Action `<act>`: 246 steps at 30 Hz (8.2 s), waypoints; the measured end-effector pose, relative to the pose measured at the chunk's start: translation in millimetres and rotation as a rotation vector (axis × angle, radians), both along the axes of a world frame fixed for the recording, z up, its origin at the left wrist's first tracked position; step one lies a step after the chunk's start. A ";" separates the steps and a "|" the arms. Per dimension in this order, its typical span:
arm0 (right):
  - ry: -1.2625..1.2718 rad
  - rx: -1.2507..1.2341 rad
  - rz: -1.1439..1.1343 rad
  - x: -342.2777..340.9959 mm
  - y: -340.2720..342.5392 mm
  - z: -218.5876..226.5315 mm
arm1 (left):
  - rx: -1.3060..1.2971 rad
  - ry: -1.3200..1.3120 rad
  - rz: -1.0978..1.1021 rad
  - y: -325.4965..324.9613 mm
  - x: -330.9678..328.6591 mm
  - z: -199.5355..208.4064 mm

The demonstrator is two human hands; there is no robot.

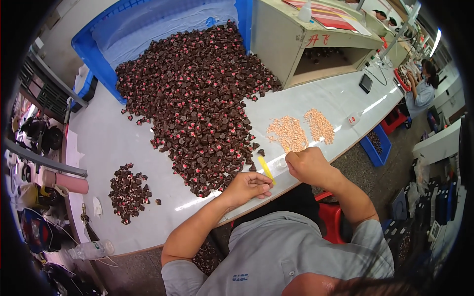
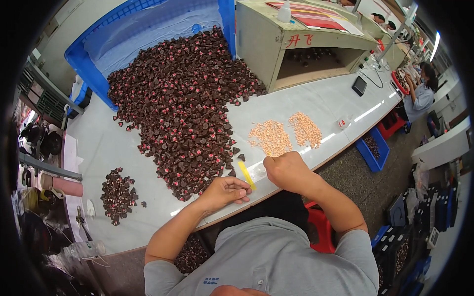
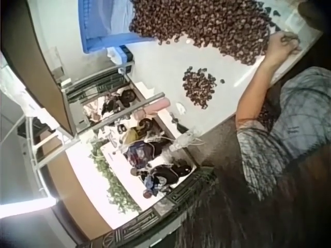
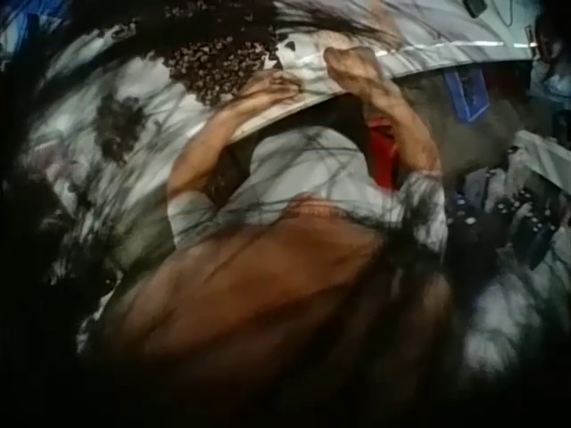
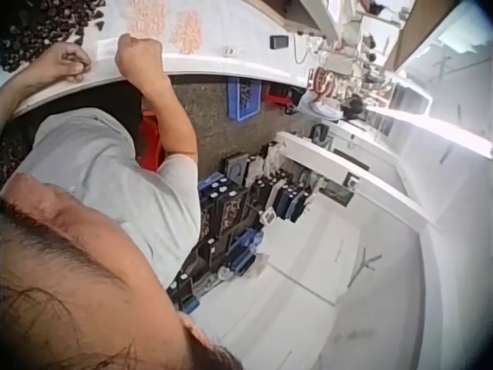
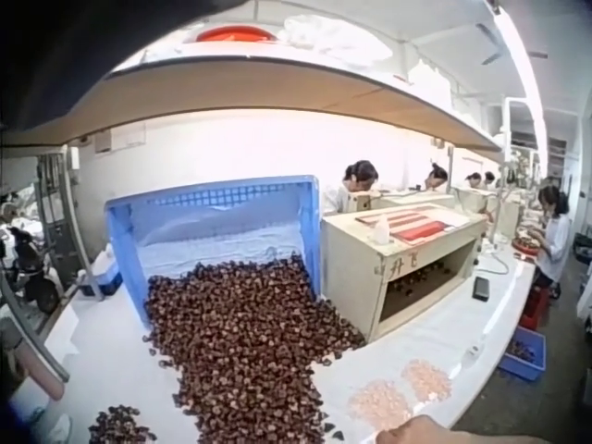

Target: The person assembles figurine components by attaching small parts to figurine bodies by hand and placing the assembled pieces into a pile on the table.

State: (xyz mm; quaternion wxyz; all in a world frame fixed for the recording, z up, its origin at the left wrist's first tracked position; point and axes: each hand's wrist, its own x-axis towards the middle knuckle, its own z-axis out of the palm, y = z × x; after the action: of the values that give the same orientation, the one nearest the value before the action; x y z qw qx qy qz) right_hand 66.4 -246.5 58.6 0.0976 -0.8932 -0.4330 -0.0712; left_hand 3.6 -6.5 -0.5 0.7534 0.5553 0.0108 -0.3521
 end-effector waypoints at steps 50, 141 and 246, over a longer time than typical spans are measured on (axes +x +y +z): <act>0.337 0.638 -0.072 -39.3 10.5 -21.9 | -0.085 0.004 0.077 3.0 2.9 -10.3; 0.185 0.245 -0.020 -12.9 11.4 10.8 | -0.046 0.033 -0.012 6.4 5.0 -2.9; 0.286 0.228 -0.472 -13.4 -55.6 -41.9 | 0.436 -0.514 -0.179 7.3 10.2 36.6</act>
State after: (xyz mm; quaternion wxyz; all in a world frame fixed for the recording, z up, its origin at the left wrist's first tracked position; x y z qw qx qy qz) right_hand 53.0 -302.1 16.7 0.2380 -0.9535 -0.1844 -0.0136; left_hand 13.8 0.9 36.1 0.5612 0.7724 -0.1533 -0.2548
